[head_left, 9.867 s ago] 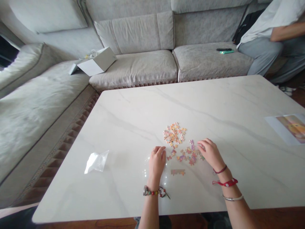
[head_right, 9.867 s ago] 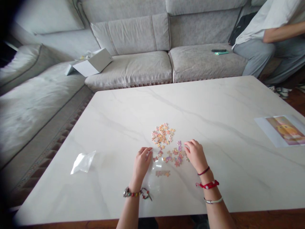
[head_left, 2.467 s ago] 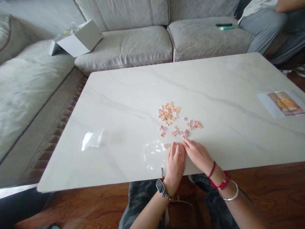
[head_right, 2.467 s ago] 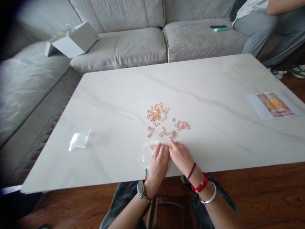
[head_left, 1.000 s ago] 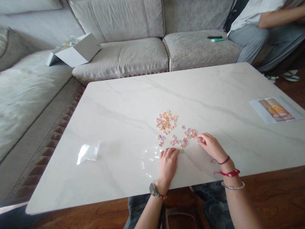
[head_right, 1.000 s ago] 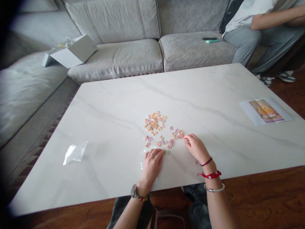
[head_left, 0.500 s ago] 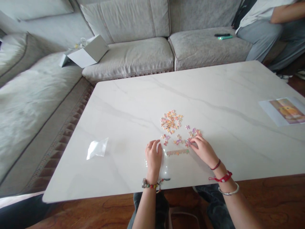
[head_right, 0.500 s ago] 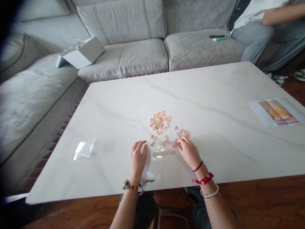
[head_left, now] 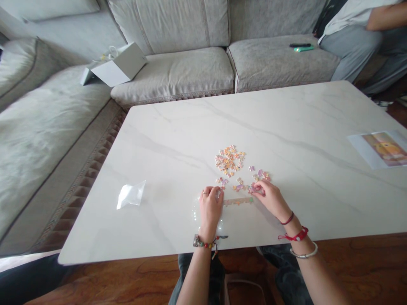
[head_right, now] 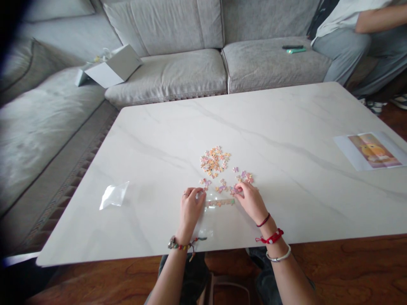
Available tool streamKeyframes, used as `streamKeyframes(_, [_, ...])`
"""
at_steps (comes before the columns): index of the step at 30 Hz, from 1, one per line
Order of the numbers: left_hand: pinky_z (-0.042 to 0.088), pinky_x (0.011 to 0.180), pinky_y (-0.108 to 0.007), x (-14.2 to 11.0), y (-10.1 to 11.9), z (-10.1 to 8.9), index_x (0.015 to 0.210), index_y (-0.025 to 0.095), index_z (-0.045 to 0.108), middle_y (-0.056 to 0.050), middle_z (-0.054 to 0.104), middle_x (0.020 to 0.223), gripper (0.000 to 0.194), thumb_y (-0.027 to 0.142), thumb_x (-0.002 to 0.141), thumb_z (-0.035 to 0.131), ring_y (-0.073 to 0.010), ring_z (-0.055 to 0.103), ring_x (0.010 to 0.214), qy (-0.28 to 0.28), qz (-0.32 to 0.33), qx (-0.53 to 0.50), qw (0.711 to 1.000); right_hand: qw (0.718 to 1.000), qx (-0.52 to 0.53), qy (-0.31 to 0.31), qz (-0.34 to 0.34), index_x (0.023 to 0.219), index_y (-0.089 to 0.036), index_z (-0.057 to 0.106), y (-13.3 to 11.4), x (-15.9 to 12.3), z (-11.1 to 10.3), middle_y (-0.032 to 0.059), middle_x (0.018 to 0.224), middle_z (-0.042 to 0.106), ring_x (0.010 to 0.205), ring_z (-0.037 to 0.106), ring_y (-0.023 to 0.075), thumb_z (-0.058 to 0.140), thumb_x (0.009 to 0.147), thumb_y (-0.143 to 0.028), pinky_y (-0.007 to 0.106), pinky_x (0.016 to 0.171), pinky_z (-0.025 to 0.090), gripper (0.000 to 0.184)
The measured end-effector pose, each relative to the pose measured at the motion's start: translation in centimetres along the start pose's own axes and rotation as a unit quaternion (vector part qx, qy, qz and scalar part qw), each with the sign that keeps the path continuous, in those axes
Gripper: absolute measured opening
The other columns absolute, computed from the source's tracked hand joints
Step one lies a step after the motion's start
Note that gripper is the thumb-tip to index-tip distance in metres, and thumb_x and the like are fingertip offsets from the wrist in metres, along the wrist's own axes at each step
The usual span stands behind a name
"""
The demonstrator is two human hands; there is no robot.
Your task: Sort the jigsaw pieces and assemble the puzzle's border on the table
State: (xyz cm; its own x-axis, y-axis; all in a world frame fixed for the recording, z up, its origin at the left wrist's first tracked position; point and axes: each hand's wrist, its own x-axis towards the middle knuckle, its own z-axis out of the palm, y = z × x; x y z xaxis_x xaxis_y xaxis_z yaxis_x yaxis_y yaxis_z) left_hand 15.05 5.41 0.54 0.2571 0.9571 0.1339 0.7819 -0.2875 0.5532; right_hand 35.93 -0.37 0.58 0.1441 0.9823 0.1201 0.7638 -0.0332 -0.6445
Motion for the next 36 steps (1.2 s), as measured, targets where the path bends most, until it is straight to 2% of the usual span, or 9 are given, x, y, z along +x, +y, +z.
streamKeyframes(2, [0.043,0.074,-0.032,0.0,0.0,0.0,0.085,0.02,0.061,-0.005,0.057,0.084,0.015,0.025,0.08,0.047,-0.0173,0.054,0.081,0.001,0.004,-0.004,1.0,1.0,-0.011,0.009,0.002,0.083,-0.019,0.054,0.0,-0.1,0.1,0.0043,0.08,0.06,0.069,0.057,0.0163,0.056,0.072,-0.022,0.03,0.062,0.047,0.011])
streamKeyframes(6, [0.042,0.074,-0.032,-0.1,0.2,0.1,0.085,0.02,0.06,-0.005,0.056,0.085,0.015,0.024,0.08,0.047,-0.0174,0.053,0.082,0.003,0.001,-0.006,1.0,0.999,-0.048,0.008,-0.019,0.079,-0.02,0.055,-0.2,0.0,0.3,0.0056,0.08,0.059,0.074,0.057,0.0183,0.053,0.074,-0.023,0.032,0.066,0.047,0.006])
streamKeyframes(10, [0.042,0.075,-0.032,0.0,0.2,0.2,0.085,0.02,0.06,-0.005,0.056,0.085,0.015,0.024,0.08,0.047,-0.0175,0.053,0.081,0.0,0.0,-0.005,1.0,0.999,-0.047,0.012,-0.013,0.08,-0.02,0.055,0.3,-0.1,-1.4,0.004,0.079,0.057,0.071,0.055,0.0165,0.053,0.074,-0.024,0.03,0.065,0.046,0.007])
streamKeyframes(13, [0.042,0.076,-0.033,0.1,0.2,0.3,0.086,0.019,0.061,-0.005,0.056,0.085,0.016,0.024,0.08,0.047,-0.0173,0.053,0.081,0.0,0.003,-0.005,1.0,0.999,-0.047,-0.025,-0.008,0.078,-0.02,0.056,1.3,-0.4,-3.1,0.0022,0.076,0.055,0.069,0.055,0.0151,0.055,0.073,-0.024,0.028,0.064,0.045,0.007])
streamKeyframes(16, [0.042,0.076,-0.034,0.1,0.1,0.4,0.088,0.019,0.061,-0.006,0.056,0.086,0.017,0.024,0.08,0.046,-0.0174,0.052,0.081,0.002,0.013,-0.003,1.0,0.997,-0.048,-0.067,-0.005,0.075,-0.02,0.057,2.0,-0.7,-3.8,0.0019,0.077,0.056,0.069,0.056,0.0151,0.057,0.071,-0.022,0.028,0.065,0.046,0.005])
streamKeyframes(21, [0.041,0.077,-0.035,-0.1,-0.1,0.6,0.089,0.02,0.06,-0.005,0.055,0.085,0.017,0.023,0.081,0.046,-0.0179,0.052,0.082,0.0,0.019,-0.01,1.0,0.998,-0.026,-0.044,-0.028,0.093,-0.022,0.058,1.1,-0.4,-2.3,0.004,0.089,0.056,0.076,0.057,0.016,0.055,0.073,-0.019,0.03,0.069,0.047,0.021])
streamKeyframes(26, [0.041,0.076,-0.034,-0.1,-0.2,0.5,0.088,0.021,0.06,-0.005,0.055,0.086,0.017,0.023,0.081,0.045,-0.0182,0.052,0.082,0.002,0.017,-0.011,1.0,0.997,-0.043,-0.044,-0.046,0.085,-0.021,0.059,0.5,0.0,-0.6,0.0043,0.087,0.055,0.079,0.056,0.0167,0.049,0.077,-0.015,0.031,0.072,0.047,0.014])
streamKeyframes(31, [0.042,0.077,-0.033,-0.3,0.0,-0.1,0.089,0.021,0.06,-0.005,0.056,0.086,0.017,0.023,0.081,0.045,-0.0177,0.052,0.082,0.007,0.026,-0.011,1.0,0.998,-0.028,-0.021,-0.046,0.074,-0.02,0.056,0.9,0.1,-0.9,0.0035,0.081,0.053,0.08,0.056,0.0174,0.048,0.077,-0.015,0.034,0.076,0.046,0.01])
streamKeyframes(36, [0.043,0.077,-0.032,-0.4,0.0,-0.6,0.091,0.021,0.06,-0.005,0.055,0.087,0.018,0.023,0.082,0.045,-0.018,0.052,0.084,-0.003,0.035,-0.018,0.999,0.998,-0.029,-0.03,-0.05,0.091,-0.021,0.057,0.7,0.1,-1.1,0.0051,0.089,0.054,0.082,0.056,0.0178,0.051,0.076,-0.015,0.033,0.075,0.047,0.017])
